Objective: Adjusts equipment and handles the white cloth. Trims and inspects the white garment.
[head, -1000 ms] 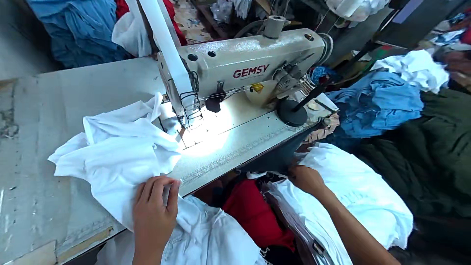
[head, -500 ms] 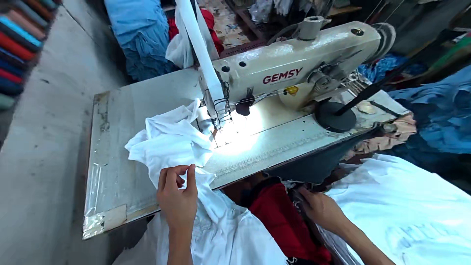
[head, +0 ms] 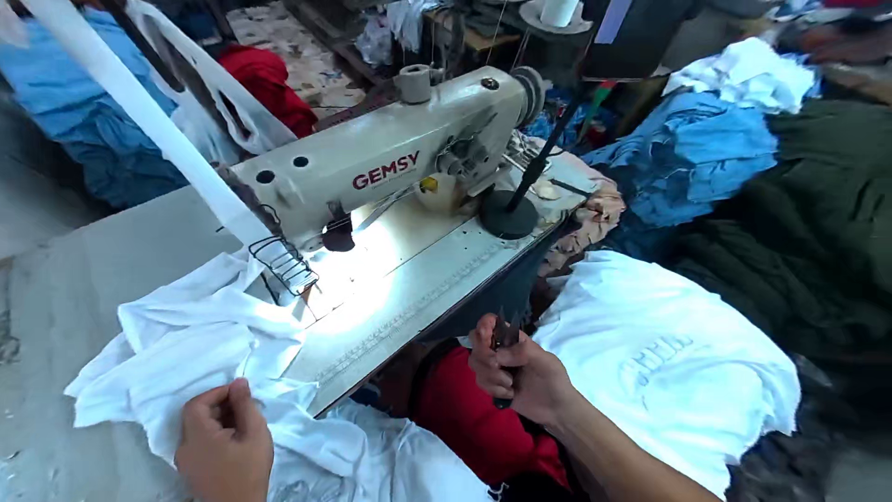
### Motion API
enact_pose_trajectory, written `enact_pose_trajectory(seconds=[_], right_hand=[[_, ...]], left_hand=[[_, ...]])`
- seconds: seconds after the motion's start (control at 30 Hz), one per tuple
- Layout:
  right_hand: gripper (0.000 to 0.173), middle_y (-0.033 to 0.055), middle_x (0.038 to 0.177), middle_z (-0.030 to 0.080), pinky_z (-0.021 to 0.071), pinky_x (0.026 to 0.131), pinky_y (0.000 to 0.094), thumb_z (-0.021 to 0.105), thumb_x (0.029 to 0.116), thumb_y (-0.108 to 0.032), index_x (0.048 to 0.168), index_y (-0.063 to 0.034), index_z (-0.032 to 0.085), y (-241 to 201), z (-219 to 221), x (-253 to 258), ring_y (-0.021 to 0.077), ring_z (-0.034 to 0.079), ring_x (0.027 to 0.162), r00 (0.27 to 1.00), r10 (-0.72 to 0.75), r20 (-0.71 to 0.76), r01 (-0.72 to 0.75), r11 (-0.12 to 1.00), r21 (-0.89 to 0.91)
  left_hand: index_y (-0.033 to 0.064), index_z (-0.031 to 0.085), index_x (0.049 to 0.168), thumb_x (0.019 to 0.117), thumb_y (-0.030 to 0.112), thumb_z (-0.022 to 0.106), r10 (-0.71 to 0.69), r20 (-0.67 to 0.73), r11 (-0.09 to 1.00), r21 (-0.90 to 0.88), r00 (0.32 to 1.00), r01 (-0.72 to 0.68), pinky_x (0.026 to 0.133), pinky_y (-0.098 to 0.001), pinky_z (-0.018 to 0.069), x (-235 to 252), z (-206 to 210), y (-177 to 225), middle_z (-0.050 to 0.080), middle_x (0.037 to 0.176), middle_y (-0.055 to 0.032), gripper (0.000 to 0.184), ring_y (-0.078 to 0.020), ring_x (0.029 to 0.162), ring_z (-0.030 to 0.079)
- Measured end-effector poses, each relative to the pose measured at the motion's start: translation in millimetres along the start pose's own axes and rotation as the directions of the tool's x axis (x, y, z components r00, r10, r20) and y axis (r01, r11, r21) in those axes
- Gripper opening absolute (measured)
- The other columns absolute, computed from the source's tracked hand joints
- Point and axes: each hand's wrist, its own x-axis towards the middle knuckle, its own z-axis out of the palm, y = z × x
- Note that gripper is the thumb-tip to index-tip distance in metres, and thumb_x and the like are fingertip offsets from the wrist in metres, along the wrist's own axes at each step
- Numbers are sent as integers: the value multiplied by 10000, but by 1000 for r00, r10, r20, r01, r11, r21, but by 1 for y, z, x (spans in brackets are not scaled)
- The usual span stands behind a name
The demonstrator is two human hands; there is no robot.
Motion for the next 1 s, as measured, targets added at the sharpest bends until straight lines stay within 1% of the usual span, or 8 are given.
enact_pose_trajectory(seconds=[0.07, 0.17, 0.4, 0.53, 0.6, 0.67, 0.77, 1.0], right_hand=[[163, -5, 896, 607, 460, 533, 205, 646, 924, -145, 1082, -172, 622, 2, 14, 7, 66, 564, 629, 998, -2, 69, -5, 994, 106], [178, 2, 900, 601, 470, 553, 219, 639, 917, -128, 1090, -153, 606, 4, 30, 16, 85, 582, 658, 991, 0, 137, -24, 985, 170], [216, 1, 919, 604, 454, 559, 220, 627, 920, -127, 1132, -149, 590, 13, 41, 29, 80, 570, 658, 978, -15, 206, -18, 987, 158], [231, -3, 934, 605, 453, 567, 215, 645, 928, -126, 1150, -155, 589, 19, 42, 32, 71, 567, 668, 974, -27, 227, -2, 992, 128], [232, -5, 931, 602, 449, 567, 215, 642, 928, -124, 1150, -155, 585, 20, 43, 32, 67, 563, 666, 972, -22, 233, -6, 993, 118], [231, -10, 930, 604, 448, 563, 213, 641, 927, -132, 1151, -161, 589, 21, 43, 33, 64, 559, 660, 972, -12, 233, -12, 995, 100], [219, -18, 921, 606, 448, 566, 212, 642, 928, -149, 1141, -171, 597, 23, 45, 33, 59, 559, 660, 974, -3, 229, -15, 997, 78], [216, -7, 939, 611, 451, 570, 215, 637, 931, -133, 1141, -160, 597, 24, 46, 32, 65, 563, 670, 972, -6, 234, -14, 997, 82]], left_hand=[[-95, 603, 1058, 1054, 265, 547, -8, -9, 999, 33, 1000, 8, 655, -416, 519, -2, 3, 1, 624, 827, -209, 364, -253, 700, 608], [-91, 616, 1047, 1051, 277, 547, -4, -18, 998, 62, 1000, 5, 669, -444, 524, -2, 6, 1, 632, 868, -223, 374, -283, 721, 625], [-75, 630, 1026, 1046, 273, 553, 24, -50, 996, 85, 998, -20, 651, -428, 517, -4, 10, -2, 622, 897, -229, 357, -285, 716, 616], [-64, 643, 1007, 1036, 279, 577, 27, -68, 996, 86, 997, -21, 647, -400, 513, -3, 11, -2, 623, 904, -214, 351, -266, 722, 613], [-60, 644, 999, 1027, 334, 598, 14, -72, 996, 84, 997, -8, 648, -408, 508, -2, 11, -1, 627, 893, -205, 398, -265, 722, 615], [-51, 644, 1004, 1006, 395, 617, -9, -54, 996, 93, 998, 14, 673, -450, 512, -1, 10, 1, 640, 904, -209, 447, -291, 751, 632], [-49, 658, 994, 1004, 331, 612, 1, -46, 992, 124, 999, 4, 676, -485, 510, 1, 10, 0, 640, 905, -224, 383, -325, 757, 634], [-43, 658, 992, 1043, 270, 554, 32, -49, 995, 95, 998, -27, 653, -431, 494, -2, 9, -3, 628, 902, -202, 334, -279, 728, 606]])
